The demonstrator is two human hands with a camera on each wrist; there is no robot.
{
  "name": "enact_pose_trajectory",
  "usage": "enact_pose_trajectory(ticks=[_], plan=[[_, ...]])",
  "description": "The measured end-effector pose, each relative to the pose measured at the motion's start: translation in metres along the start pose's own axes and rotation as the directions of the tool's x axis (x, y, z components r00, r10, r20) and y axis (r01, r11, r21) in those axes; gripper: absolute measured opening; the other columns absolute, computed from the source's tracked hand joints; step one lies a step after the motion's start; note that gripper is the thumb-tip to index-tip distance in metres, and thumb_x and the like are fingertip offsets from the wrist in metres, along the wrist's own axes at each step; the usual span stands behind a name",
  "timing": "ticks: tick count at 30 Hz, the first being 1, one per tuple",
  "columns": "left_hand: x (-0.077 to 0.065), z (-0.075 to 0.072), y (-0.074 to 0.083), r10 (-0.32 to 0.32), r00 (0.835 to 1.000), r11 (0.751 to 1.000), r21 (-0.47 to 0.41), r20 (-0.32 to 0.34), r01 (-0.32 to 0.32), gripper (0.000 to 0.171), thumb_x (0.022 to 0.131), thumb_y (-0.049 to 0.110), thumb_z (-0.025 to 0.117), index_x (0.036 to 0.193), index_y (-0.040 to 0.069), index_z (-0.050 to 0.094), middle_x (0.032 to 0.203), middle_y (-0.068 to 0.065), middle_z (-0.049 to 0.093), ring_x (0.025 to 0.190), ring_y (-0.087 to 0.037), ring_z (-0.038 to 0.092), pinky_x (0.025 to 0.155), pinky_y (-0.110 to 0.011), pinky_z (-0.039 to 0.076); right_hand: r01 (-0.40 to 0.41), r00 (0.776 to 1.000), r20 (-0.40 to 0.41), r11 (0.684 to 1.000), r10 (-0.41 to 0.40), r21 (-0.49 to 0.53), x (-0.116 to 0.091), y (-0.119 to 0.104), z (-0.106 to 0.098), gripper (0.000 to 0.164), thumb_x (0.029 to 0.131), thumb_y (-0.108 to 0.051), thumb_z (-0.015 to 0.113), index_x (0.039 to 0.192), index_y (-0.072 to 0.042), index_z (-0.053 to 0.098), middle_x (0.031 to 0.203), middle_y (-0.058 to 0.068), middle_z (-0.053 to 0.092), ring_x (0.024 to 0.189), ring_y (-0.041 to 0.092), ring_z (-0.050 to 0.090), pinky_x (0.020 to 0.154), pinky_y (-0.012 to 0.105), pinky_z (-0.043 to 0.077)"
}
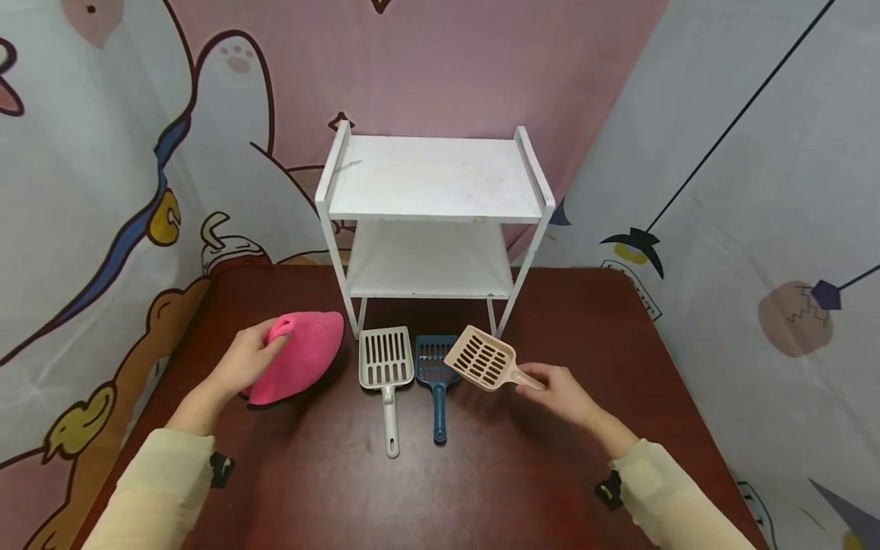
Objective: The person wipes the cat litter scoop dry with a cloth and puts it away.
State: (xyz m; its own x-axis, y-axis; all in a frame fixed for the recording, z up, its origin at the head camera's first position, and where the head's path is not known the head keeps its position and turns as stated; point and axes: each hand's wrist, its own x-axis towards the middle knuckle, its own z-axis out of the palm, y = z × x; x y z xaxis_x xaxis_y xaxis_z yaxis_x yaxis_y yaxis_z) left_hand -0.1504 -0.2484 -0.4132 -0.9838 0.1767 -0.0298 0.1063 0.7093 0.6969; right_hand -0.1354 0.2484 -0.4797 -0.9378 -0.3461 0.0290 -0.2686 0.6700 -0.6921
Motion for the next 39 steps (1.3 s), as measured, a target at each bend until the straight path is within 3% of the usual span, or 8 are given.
enact_pose_trajectory(ticks=[12,17,24,33,39], plan=[[0.008,0.005,0.024,0.035,0.999,0.999,-0.007,0.034,-0.034,0.031,0.096,0.021,0.051,0.117,-0.002,0.053,0.065,-0.002,0.037,0.055,-0.010,0.038,0.051,-0.024,0.035,0.059,0.998,0.010,0.998,-0.059,-0.013,0.007,-0.009,-0.003,0.028,0.083,-0.014,0.070,0.108,-0.002,0.068,0.092,0.007,0.070,0.068,0.003,0.053,0.062,0.019,0.044],[0.013,0.008,0.033,0.059,0.998,0.998,-0.002,0.038,-0.059,0.026,0.096,0.020,0.052,0.111,-0.001,0.055,0.064,-0.002,0.035,0.054,-0.011,0.036,0.052,-0.024,0.034,0.084,0.996,0.037,0.996,-0.084,-0.016,0.008,-0.013,-0.004,0.029,0.083,-0.016,0.069,0.110,-0.003,0.067,0.091,0.005,0.069,0.067,0.001,0.051,0.062,0.019,0.044],[0.025,0.014,0.047,0.081,0.995,0.997,-0.011,0.064,-0.081,0.028,0.096,0.019,0.052,0.114,-0.002,0.054,0.066,-0.002,0.038,0.057,-0.013,0.040,0.052,-0.024,0.035,0.120,0.991,0.059,0.991,-0.117,-0.055,0.010,-0.019,-0.005,0.029,0.085,-0.018,0.068,0.111,-0.006,0.067,0.092,0.004,0.070,0.069,0.002,0.053,0.064,0.021,0.046],[0.035,0.025,0.066,0.147,0.985,0.989,-0.027,0.094,-0.145,0.021,0.097,0.022,0.051,0.103,0.002,0.054,0.063,0.001,0.030,0.054,-0.010,0.032,0.054,-0.024,0.032,0.165,0.985,0.068,0.983,-0.160,-0.076,0.014,-0.026,-0.005,0.028,0.084,-0.019,0.069,0.110,-0.006,0.067,0.091,0.002,0.070,0.070,0.003,0.054,0.066,0.028,0.049],[0.039,0.029,0.078,0.198,0.976,0.980,-0.038,0.087,-0.195,0.022,0.097,0.021,0.050,0.085,0.004,0.047,0.063,0.001,0.027,0.054,-0.010,0.028,0.055,-0.024,0.030,0.184,0.980,0.085,0.980,-0.177,-0.078,0.016,-0.030,-0.005,0.028,0.084,-0.019,0.069,0.109,-0.006,0.067,0.086,0.000,0.069,0.068,0.000,0.051,0.064,0.028,0.049]])
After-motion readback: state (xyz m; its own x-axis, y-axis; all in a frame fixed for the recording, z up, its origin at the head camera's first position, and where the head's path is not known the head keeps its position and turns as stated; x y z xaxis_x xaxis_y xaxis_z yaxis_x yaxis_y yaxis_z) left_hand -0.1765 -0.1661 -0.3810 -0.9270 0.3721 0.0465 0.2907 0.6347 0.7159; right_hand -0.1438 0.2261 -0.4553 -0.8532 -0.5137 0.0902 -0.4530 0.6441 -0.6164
